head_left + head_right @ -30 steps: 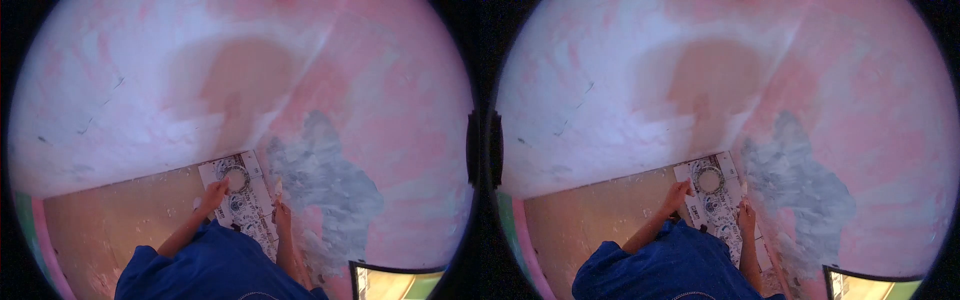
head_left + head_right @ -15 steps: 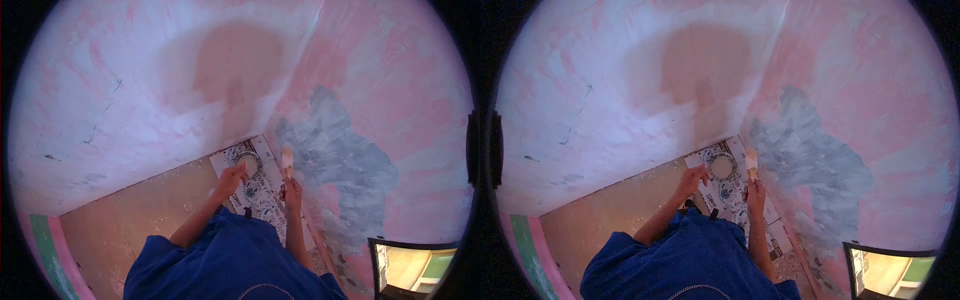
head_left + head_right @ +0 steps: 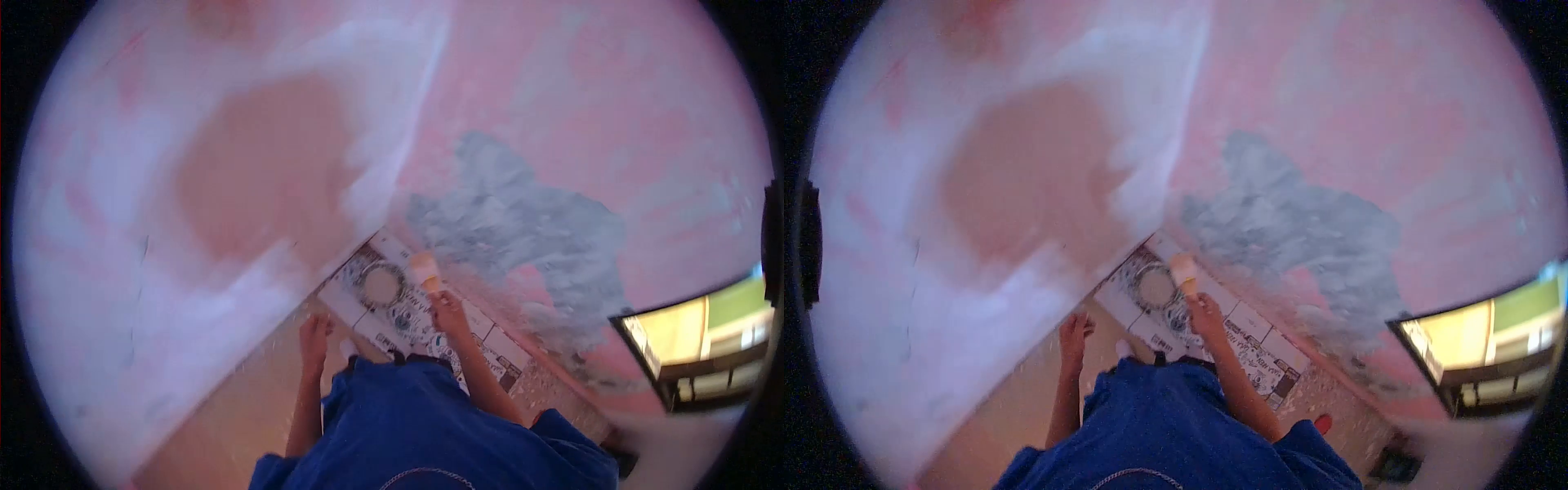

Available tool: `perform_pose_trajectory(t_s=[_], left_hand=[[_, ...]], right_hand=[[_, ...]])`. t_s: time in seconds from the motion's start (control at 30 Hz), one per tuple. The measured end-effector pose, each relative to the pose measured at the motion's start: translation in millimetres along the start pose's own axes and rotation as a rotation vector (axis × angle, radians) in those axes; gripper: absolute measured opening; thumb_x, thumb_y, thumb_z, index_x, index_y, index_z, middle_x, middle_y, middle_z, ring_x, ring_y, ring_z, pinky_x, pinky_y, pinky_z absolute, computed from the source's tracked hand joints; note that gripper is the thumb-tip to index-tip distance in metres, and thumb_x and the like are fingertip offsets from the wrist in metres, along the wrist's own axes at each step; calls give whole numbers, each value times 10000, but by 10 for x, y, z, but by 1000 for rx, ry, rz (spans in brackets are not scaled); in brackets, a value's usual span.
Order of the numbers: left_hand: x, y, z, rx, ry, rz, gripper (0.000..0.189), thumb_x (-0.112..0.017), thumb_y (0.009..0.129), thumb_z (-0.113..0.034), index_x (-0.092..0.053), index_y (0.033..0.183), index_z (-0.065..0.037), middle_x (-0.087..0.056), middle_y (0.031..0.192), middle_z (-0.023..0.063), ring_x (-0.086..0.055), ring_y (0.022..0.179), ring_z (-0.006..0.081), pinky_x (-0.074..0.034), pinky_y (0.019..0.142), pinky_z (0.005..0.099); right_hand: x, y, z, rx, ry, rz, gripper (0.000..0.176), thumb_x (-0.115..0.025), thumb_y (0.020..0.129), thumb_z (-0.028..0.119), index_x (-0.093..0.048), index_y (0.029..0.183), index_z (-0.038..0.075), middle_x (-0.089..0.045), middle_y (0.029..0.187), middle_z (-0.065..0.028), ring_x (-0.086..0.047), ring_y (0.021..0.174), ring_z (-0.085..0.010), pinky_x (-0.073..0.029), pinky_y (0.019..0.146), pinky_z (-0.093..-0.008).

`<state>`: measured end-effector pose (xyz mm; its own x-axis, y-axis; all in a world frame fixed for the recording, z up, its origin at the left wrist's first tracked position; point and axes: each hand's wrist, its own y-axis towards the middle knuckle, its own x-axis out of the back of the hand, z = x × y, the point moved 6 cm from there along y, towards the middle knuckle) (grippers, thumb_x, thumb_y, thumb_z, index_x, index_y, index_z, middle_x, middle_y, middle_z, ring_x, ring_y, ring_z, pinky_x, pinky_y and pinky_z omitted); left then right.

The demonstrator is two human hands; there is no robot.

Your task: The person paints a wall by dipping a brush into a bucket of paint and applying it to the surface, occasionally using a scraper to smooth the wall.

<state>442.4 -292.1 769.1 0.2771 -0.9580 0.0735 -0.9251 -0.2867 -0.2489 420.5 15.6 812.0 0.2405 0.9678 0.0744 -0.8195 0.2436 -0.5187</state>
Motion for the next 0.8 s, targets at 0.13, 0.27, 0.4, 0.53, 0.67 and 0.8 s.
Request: perform_pose_trajectory(t_s=[0.13,0.27,0.4,0.53,0.67,0.8], left_hand=[[-120,384,37,88,268,311,258,-505,886,-245,-575,912,2,-606,806,58,-567,708,142,-456,630,268],[-911,357,-178,96,-95,594,406,-498,896,-245,-403,1221,-22,-511,1159,134,-554,916,208,-469,763,306],[-1721,-273,-752,-310,116,807,653,-426,918,-370,-179,1376,24,-174,1432,191,-147,1334,285,-113,1077,428],[-1899,-778,-1268,-629,167,896,652,-342,943,-387,-80,1401,-4,-67,1468,163,-35,1363,264,-55,1088,383],[-1762,-527,-1255,-390,-220,943,691,-455,907,-362,-123,1394,-2,-78,1463,167,-93,1351,265,-121,1078,406],[-1590,103,-979,-407,-5,861,450,-606,828,-117,-435,1211,45,-328,1356,153,-350,1237,238,-314,997,320]], right_hand=[[-22,-127,-54,72,92,-86,178,-560,874,257,-506,883,87,-435,568,26,-374,395,-54,-258,348,-216],[-165,-486,192,-51,594,-125,192,-554,874,277,-498,868,94,-350,542,46,-299,375,-55,-230,339,-223],[-370,-419,-42,-195,948,-79,211,-561,864,312,-491,864,112,-337,550,52,-292,387,-59,-239,339,-232],[-142,-332,44,491,407,-326,322,-564,841,429,-495,833,115,-385,605,31,-340,436,-74,-240,358,-242],[156,-312,-211,-109,1167,-212,264,-485,882,329,-461,867,67,-339,549,45,-310,405,-68,-242,346,-217],[505,-372,-179,-73,1105,-388,256,-469,891,340,-474,934,87,-308,568,34,-279,406,-62,-228,352,-196]])
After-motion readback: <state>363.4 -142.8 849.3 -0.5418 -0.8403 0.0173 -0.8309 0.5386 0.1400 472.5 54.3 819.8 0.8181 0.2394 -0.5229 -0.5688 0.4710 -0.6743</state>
